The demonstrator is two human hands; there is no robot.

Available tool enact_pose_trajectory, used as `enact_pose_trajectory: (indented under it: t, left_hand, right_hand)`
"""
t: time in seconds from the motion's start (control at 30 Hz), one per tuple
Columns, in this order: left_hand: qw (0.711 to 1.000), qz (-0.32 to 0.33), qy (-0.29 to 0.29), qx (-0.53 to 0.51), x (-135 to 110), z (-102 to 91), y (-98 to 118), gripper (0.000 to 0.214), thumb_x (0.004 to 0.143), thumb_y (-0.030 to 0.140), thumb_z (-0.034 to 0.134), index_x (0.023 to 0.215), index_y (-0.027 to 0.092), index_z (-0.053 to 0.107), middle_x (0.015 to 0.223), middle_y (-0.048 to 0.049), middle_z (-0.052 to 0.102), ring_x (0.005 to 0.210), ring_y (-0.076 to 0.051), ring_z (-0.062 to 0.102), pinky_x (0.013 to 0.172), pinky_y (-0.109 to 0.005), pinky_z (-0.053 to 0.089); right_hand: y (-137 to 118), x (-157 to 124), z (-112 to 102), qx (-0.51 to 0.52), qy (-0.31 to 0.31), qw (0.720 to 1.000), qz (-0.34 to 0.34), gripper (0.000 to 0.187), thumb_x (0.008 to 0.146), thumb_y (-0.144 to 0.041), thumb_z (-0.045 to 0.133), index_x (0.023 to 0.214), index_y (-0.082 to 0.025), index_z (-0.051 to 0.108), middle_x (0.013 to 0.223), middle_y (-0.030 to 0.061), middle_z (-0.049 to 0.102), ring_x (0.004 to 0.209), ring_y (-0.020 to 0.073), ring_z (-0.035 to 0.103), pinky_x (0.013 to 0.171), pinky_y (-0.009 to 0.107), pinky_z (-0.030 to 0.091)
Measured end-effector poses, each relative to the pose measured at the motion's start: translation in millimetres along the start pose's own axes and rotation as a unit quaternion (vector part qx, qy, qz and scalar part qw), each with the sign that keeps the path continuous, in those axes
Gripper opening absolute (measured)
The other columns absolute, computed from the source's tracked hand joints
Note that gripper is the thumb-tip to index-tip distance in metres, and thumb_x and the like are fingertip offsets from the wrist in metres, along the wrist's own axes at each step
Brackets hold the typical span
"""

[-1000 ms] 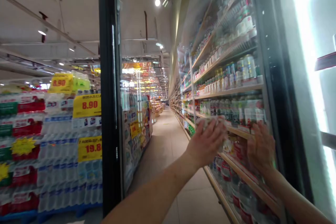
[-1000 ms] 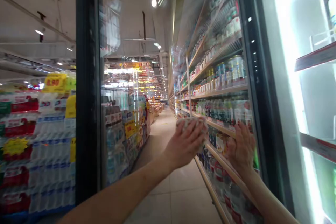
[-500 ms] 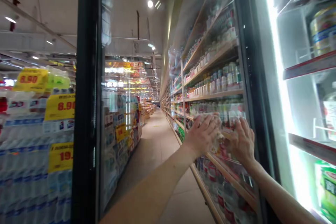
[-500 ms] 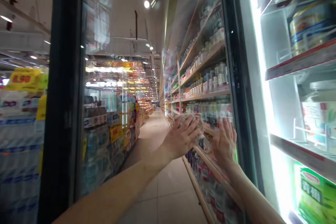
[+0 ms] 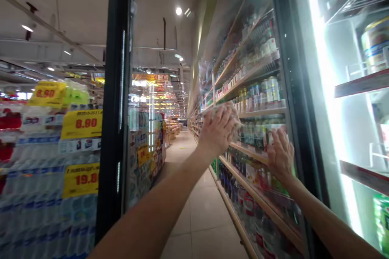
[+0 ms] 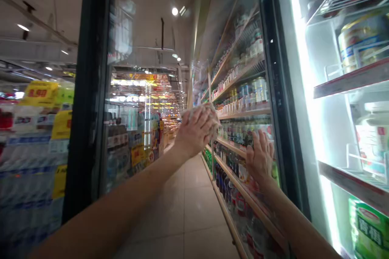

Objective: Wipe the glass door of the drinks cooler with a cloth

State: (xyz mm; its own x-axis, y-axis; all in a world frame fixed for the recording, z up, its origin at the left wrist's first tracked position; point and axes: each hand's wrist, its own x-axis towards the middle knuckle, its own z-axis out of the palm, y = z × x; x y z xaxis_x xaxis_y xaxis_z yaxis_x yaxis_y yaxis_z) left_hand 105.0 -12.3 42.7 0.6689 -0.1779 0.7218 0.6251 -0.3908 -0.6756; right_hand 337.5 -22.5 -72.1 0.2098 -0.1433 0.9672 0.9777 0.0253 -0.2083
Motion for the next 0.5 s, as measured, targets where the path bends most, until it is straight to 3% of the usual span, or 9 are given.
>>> enact_pose_trajectory:
  t: [0.07, 0.1, 0.23, 0.27, 0.43, 0.5]
  left_hand:
    - [0.998, -0.055, 0.01, 0.017, -4.7, -10.3, -16.4, 0.046, 0.088, 0.038, 0.038, 0.13, 0.02, 0.043, 0.147, -0.0063, 0.029, 0.136, -0.029, 0.018, 0.108, -0.055, 0.016]
    - [0.998, -0.053, 0.013, 0.023, -12.5, -13.4, -19.0, 0.046, 0.088, 0.039, 0.038, 0.13, 0.021, 0.042, 0.147, -0.0067, 0.028, 0.137, -0.029, 0.017, 0.108, -0.055, 0.015]
    - [0.995, 0.096, 0.005, 0.024, -54.3, -16.1, -16.5, 0.045, 0.088, 0.039, 0.038, 0.13, 0.024, 0.042, 0.144, -0.0034, 0.034, 0.135, -0.025, 0.022, 0.11, -0.05, 0.014]
    - [0.994, 0.104, 0.008, 0.025, -60.6, -17.1, -19.8, 0.044, 0.088, 0.039, 0.039, 0.129, 0.025, 0.043, 0.144, -0.0021, 0.035, 0.135, -0.024, 0.023, 0.11, -0.049, 0.014]
    - [0.99, -0.105, 0.068, 0.068, -70.4, -35.2, -56.1, 0.044, 0.088, 0.039, 0.04, 0.129, 0.022, 0.045, 0.144, -0.0052, 0.035, 0.134, -0.026, 0.025, 0.109, -0.05, 0.014]
    - [0.992, -0.087, 0.051, 0.071, -77.8, -42.0, -63.8, 0.046, 0.087, 0.04, 0.042, 0.129, 0.023, 0.044, 0.145, -0.0048, 0.033, 0.135, -0.027, 0.023, 0.109, -0.051, 0.013]
  right_hand:
    - [-8.8, 3.4, 0.5, 0.014, 0.005, 1.0, -0.004, 0.052, 0.09, -0.031, 0.033, 0.141, -0.022, 0.03, 0.144, 0.0134, 0.033, 0.133, 0.0289, 0.028, 0.102, 0.056, 0.029]
    - [-15.2, 6.2, 0.5, 0.023, 0.008, 1.0, -0.007, 0.051, 0.09, -0.031, 0.033, 0.141, -0.022, 0.03, 0.144, 0.0135, 0.033, 0.133, 0.029, 0.028, 0.102, 0.056, 0.028]
    - [-50.9, 20.5, -0.7, 0.058, 0.029, 0.997, -0.038, 0.051, 0.09, -0.029, 0.035, 0.14, -0.023, 0.03, 0.144, 0.0131, 0.032, 0.134, 0.0277, 0.027, 0.105, 0.054, 0.026]
    - [-61.0, 24.3, -1.1, 0.065, 0.034, 0.996, -0.048, 0.051, 0.09, -0.029, 0.035, 0.14, -0.023, 0.03, 0.144, 0.0129, 0.032, 0.134, 0.0274, 0.027, 0.105, 0.053, 0.026]
    - [-104.9, 41.4, -1.0, 0.094, 0.041, 0.99, -0.096, 0.051, 0.09, -0.027, 0.037, 0.14, -0.025, 0.03, 0.144, 0.0123, 0.032, 0.134, 0.0265, 0.027, 0.106, 0.051, 0.024]
    - [-118.7, 45.4, 0.7, 0.098, 0.045, 0.988, -0.106, 0.051, 0.09, -0.028, 0.038, 0.14, -0.025, 0.031, 0.144, 0.0124, 0.033, 0.134, 0.0263, 0.027, 0.106, 0.051, 0.024]
